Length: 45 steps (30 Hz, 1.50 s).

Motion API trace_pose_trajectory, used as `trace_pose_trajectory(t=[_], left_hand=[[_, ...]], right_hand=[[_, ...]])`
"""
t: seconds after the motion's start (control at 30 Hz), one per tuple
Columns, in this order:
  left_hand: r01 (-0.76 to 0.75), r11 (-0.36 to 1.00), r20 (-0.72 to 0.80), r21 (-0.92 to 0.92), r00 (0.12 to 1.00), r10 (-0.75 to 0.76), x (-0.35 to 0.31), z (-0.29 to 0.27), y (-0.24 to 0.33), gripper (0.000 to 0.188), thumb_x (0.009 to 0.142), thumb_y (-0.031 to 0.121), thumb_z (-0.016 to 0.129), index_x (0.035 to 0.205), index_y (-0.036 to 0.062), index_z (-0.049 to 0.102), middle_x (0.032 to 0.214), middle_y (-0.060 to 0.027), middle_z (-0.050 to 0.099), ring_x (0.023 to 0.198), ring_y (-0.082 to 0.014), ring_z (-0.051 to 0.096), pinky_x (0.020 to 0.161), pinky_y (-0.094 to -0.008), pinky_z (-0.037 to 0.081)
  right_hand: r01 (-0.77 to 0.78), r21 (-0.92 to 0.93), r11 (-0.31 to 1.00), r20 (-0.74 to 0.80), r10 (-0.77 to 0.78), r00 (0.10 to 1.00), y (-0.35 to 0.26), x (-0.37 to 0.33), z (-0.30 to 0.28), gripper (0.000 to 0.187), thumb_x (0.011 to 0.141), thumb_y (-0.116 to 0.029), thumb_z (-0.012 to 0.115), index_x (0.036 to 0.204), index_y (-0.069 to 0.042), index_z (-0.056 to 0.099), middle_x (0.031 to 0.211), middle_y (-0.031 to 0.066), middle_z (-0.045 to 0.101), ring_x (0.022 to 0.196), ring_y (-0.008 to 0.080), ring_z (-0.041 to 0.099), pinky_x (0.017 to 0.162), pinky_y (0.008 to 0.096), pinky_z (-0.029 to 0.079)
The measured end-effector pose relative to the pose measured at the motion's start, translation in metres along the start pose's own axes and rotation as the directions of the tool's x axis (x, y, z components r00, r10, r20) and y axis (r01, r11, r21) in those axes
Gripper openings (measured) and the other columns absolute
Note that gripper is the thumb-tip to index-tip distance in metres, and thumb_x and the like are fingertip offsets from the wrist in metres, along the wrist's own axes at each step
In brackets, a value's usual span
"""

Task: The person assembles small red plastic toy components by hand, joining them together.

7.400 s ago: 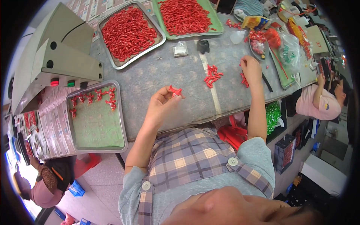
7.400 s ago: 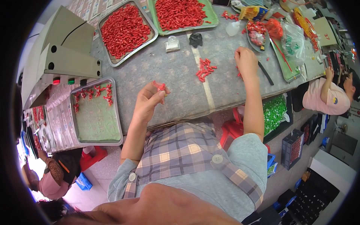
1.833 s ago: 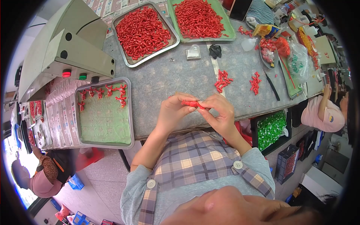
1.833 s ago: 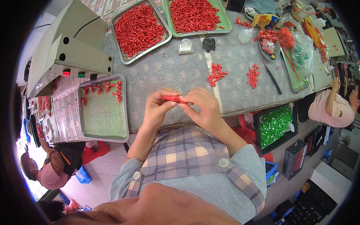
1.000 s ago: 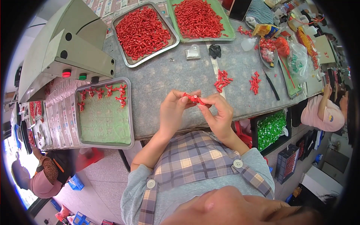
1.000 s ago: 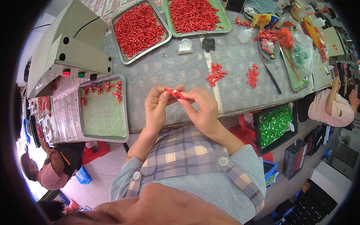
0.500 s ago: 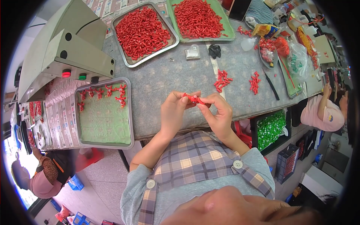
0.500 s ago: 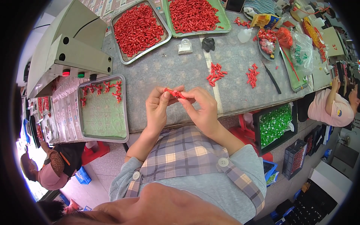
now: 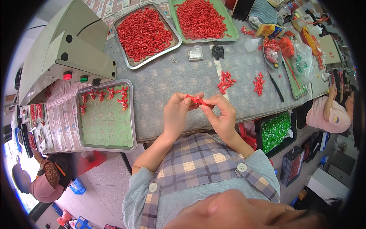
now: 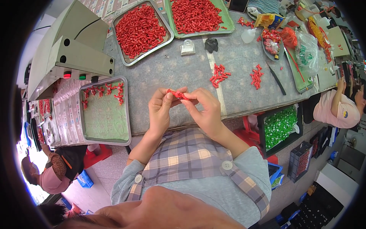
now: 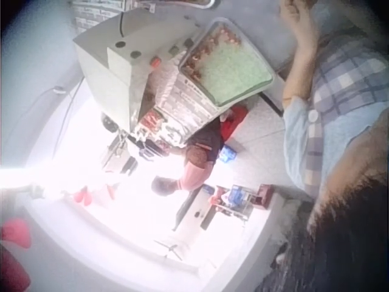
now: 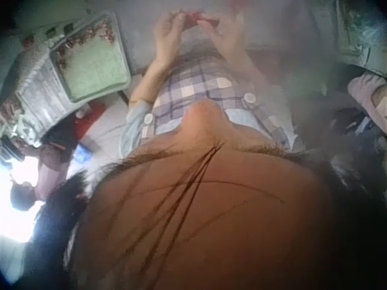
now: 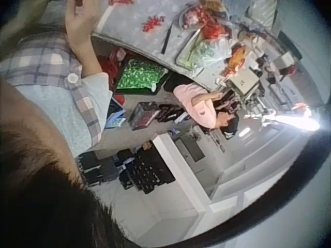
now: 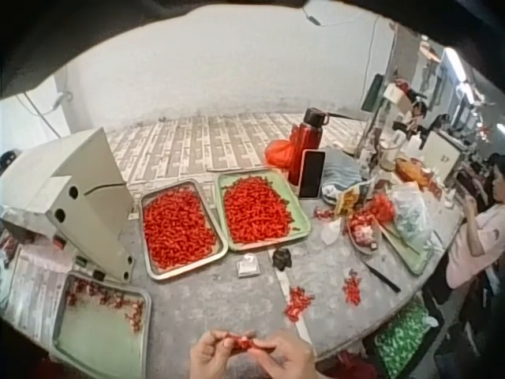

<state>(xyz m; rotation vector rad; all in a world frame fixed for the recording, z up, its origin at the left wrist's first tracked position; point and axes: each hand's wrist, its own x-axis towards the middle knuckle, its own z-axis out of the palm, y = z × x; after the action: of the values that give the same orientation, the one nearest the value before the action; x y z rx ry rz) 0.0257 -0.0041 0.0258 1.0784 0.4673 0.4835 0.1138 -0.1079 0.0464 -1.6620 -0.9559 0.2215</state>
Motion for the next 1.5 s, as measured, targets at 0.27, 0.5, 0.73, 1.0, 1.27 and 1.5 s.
trace_pose_trajectory(t=[0.27,0.5,0.73,1.0,1.27,1.5], left_hand=[[-0.378,0.917,0.129,0.125,0.923,0.362,-0.008,-0.014,-0.023,0.005,0.090,0.004,0.039,0.091,-0.0003,0.041,0.101,-0.0231,0.057,0.098,-0.0268,0.056,0.085,-0.0346,0.045],[-0.482,0.876,0.186,-0.035,0.858,0.479,-0.010,-0.011,-0.017,0.005,0.089,0.000,0.037,0.093,-0.0010,0.041,0.103,-0.0260,0.055,0.100,-0.0293,0.054,0.087,-0.0389,0.043],[-0.061,0.989,-0.010,0.134,0.998,0.063,-0.005,-0.002,-0.004,0.007,0.089,0.003,0.039,0.091,-0.0026,0.043,0.097,-0.0203,0.059,0.087,-0.0197,0.059,0.074,-0.0275,0.049],[0.057,0.981,-0.074,0.188,0.996,-0.044,0.001,-0.005,-0.008,0.014,0.088,0.009,0.044,0.087,-0.0051,0.049,0.090,-0.0151,0.062,0.077,-0.0148,0.061,0.065,-0.0238,0.051],[0.050,0.984,-0.068,0.174,0.997,-0.038,0.001,-0.007,-0.009,0.015,0.087,0.010,0.047,0.089,-0.0054,0.049,0.090,-0.0138,0.062,0.076,-0.0141,0.061,0.065,-0.0249,0.051],[0.084,0.983,0.116,0.166,0.988,-0.104,0.008,-0.014,0.010,0.032,0.084,0.018,0.055,0.104,-0.0056,0.047,0.100,-0.0171,0.058,0.089,-0.0190,0.058,0.075,-0.0294,0.049]], right_hand=[[0.331,-0.089,0.939,0.024,-0.330,0.944,0.005,-0.001,-0.003,0.020,0.065,-0.002,0.068,0.083,-0.003,0.058,0.072,0.0076,0.056,0.058,0.0200,0.052,0.051,0.0273,0.041],[0.427,-0.037,0.904,0.062,-0.424,0.903,0.006,-0.003,-0.005,0.022,0.066,0.003,0.067,0.085,-0.002,0.056,0.073,0.0083,0.055,0.059,0.0210,0.052,0.051,0.0284,0.040],[0.014,0.071,0.997,0.018,-0.015,1.000,0.010,-0.006,0.000,0.015,0.070,-0.004,0.066,0.082,-0.002,0.058,0.070,0.0067,0.056,0.058,0.0156,0.052,0.053,0.0254,0.041],[-0.174,0.125,0.977,0.027,0.172,0.985,0.017,-0.010,0.003,0.010,0.074,-0.004,0.063,0.082,-0.001,0.059,0.070,0.0054,0.057,0.060,0.0107,0.052,0.055,0.0227,0.041],[-0.195,0.134,0.972,0.032,0.192,0.981,0.019,-0.010,0.005,0.010,0.074,-0.005,0.063,0.083,-0.001,0.059,0.070,0.0048,0.057,0.061,0.0100,0.053,0.057,0.0221,0.041],[-0.442,0.558,0.702,0.131,0.451,0.883,0.030,-0.007,0.000,0.010,0.080,-0.012,0.059,0.083,-0.002,0.058,0.071,0.0013,0.057,0.064,0.0076,0.051,0.060,0.0202,0.040]])
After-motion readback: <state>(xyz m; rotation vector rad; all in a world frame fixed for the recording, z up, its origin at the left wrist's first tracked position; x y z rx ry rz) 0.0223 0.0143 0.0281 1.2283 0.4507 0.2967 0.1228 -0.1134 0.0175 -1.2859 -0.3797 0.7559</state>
